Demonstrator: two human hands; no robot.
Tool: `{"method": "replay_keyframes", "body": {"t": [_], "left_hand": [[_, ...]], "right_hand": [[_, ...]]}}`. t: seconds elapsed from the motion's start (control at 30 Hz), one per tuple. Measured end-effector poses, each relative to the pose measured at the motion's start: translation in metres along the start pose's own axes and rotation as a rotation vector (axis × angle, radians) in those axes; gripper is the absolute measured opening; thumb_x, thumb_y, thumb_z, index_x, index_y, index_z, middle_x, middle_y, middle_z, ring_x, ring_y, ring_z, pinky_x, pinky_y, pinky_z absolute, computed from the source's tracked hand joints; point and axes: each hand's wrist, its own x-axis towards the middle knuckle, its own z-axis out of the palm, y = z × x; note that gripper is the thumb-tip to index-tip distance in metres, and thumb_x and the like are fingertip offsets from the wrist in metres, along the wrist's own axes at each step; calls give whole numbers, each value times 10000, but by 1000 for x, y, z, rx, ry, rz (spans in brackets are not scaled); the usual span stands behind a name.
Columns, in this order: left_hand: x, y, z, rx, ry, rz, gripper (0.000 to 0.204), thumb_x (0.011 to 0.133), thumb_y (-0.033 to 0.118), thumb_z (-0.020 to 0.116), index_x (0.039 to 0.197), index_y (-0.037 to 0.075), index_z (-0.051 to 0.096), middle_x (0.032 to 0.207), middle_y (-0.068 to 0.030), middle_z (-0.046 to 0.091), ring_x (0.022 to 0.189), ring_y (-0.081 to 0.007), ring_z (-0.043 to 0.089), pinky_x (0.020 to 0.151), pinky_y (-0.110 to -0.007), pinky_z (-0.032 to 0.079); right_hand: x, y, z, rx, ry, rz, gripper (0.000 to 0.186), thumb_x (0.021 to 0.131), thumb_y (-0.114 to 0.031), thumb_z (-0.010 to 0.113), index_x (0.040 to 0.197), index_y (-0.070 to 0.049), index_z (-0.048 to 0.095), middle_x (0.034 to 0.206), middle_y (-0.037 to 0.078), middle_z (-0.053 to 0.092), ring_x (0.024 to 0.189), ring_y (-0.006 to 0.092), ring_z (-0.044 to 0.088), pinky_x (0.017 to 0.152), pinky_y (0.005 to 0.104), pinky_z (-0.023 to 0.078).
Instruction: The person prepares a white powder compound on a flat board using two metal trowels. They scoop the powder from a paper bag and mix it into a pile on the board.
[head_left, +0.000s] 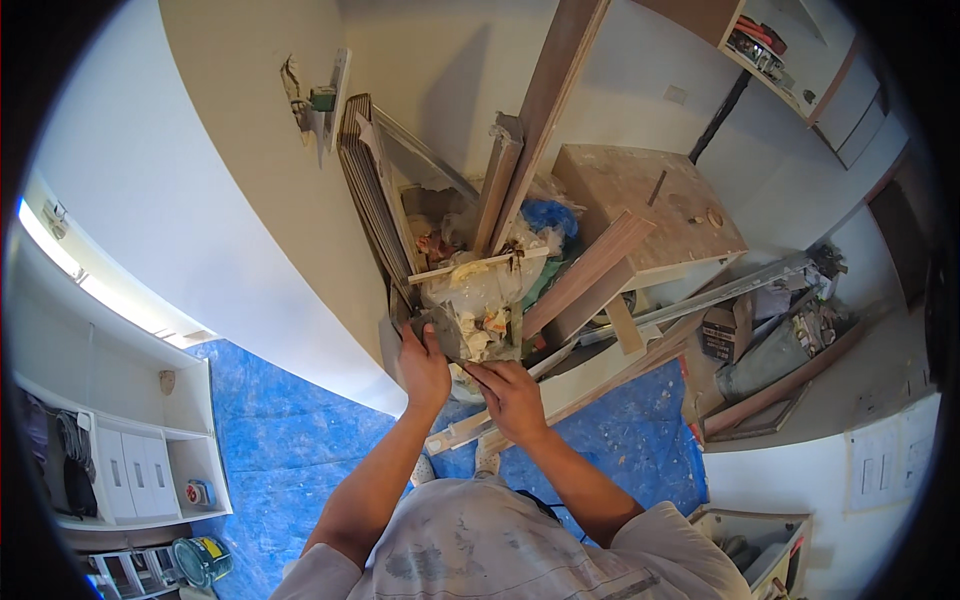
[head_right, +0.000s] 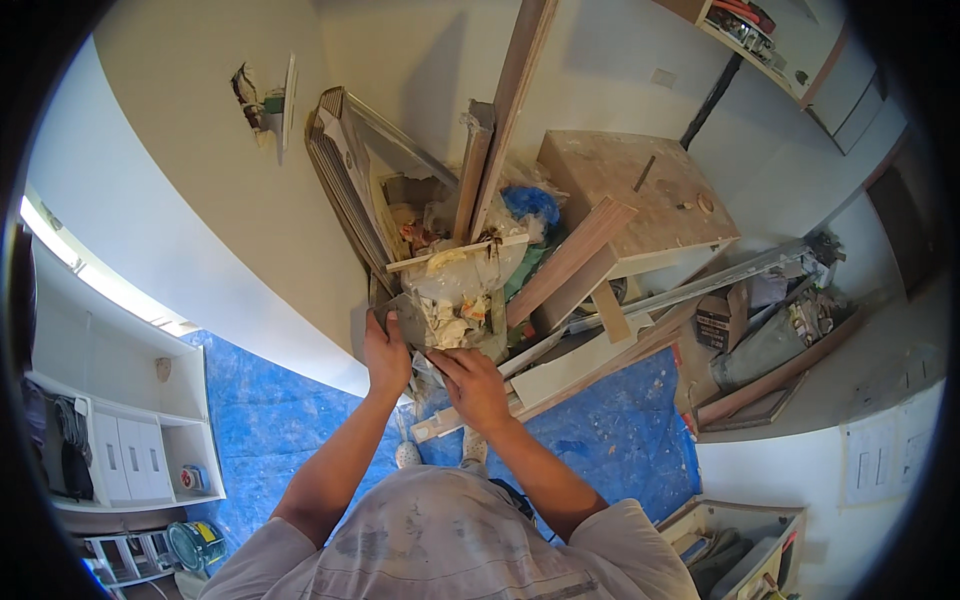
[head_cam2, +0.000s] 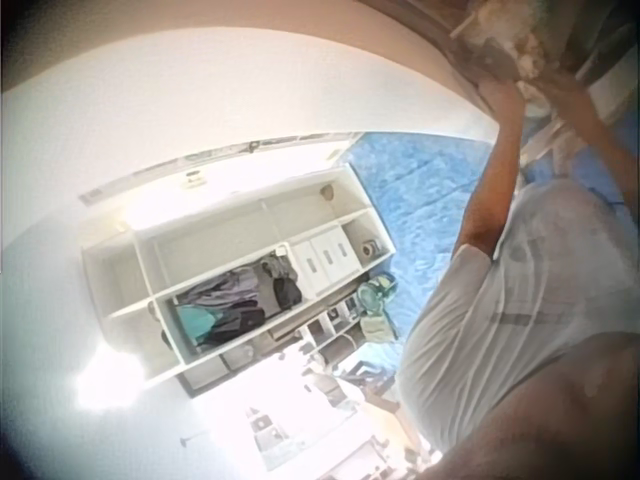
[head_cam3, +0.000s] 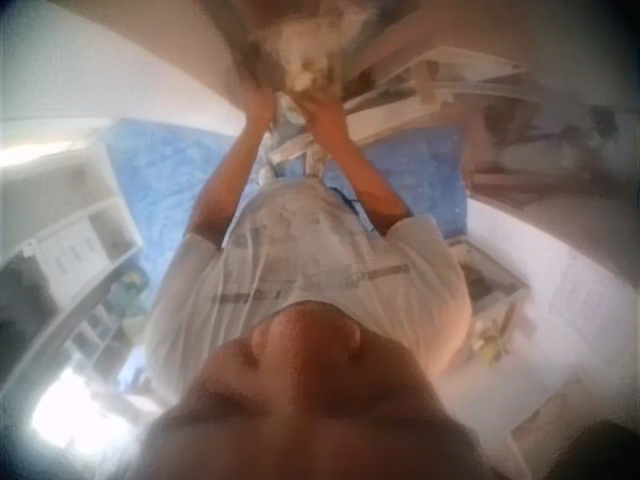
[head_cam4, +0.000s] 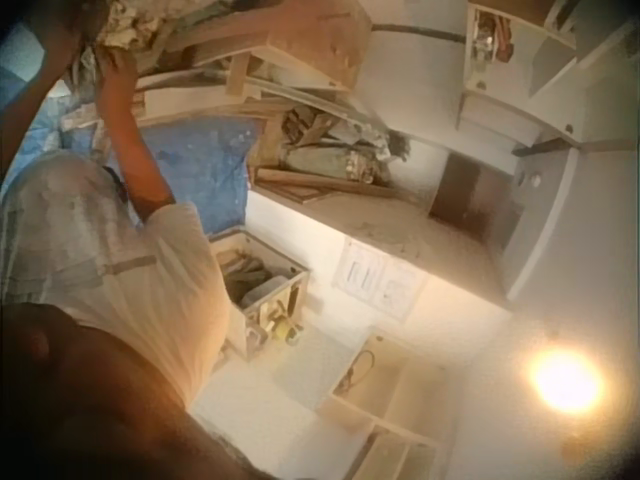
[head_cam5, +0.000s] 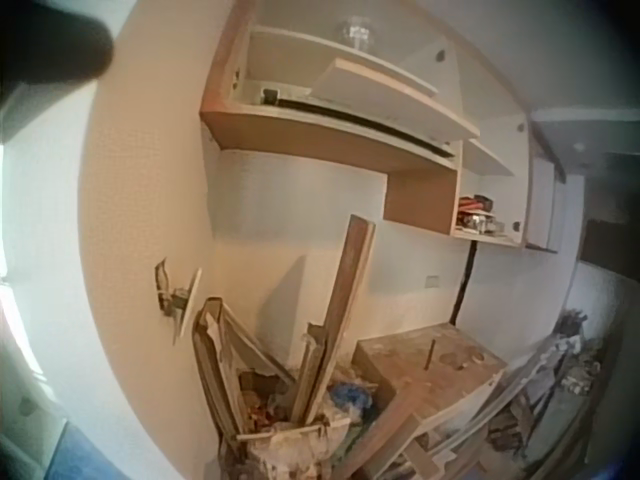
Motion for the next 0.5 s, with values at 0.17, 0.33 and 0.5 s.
{"method": "replay_keyframes", "body": {"t": [0.17, 0.33, 0.5], "left_hand": [[-2, 18, -8, 70, -48, 2, 320, 1025, 187, 482, 1214, -70, 502, 950, -343, 650, 897, -536, 616, 742, -543, 475], [-19, 12, -2, 44, -127, -46, 286, 1019, 180, 496, 1173, -60, 530, 930, -333, 649, 925, -519, 620, 760, -535, 476], [-31, -21, 0, 75, -199, -17, 287, 1014, 215, 526, 1164, -28, 552, 912, -296, 660, 853, -481, 632, 714, -500, 492]], "right_hand": [[0, -7, 6, 4, 55, 35, 447, 764, 22, 686, 1190, -114, 692, 1021, 77, 662, 950, 296, 621, 850, 406, 514], [19, 15, 22, 56, 102, 113, 343, 834, -3, 659, 1164, -88, 700, 1024, 113, 678, 940, 326, 640, 822, 420, 522], [51, 58, 19, 72, 104, 243, 235, 915, -66, 620, 1132, -66, 711, 1024, 151, 688, 930, 359, 650, 805, 422, 524]]}}
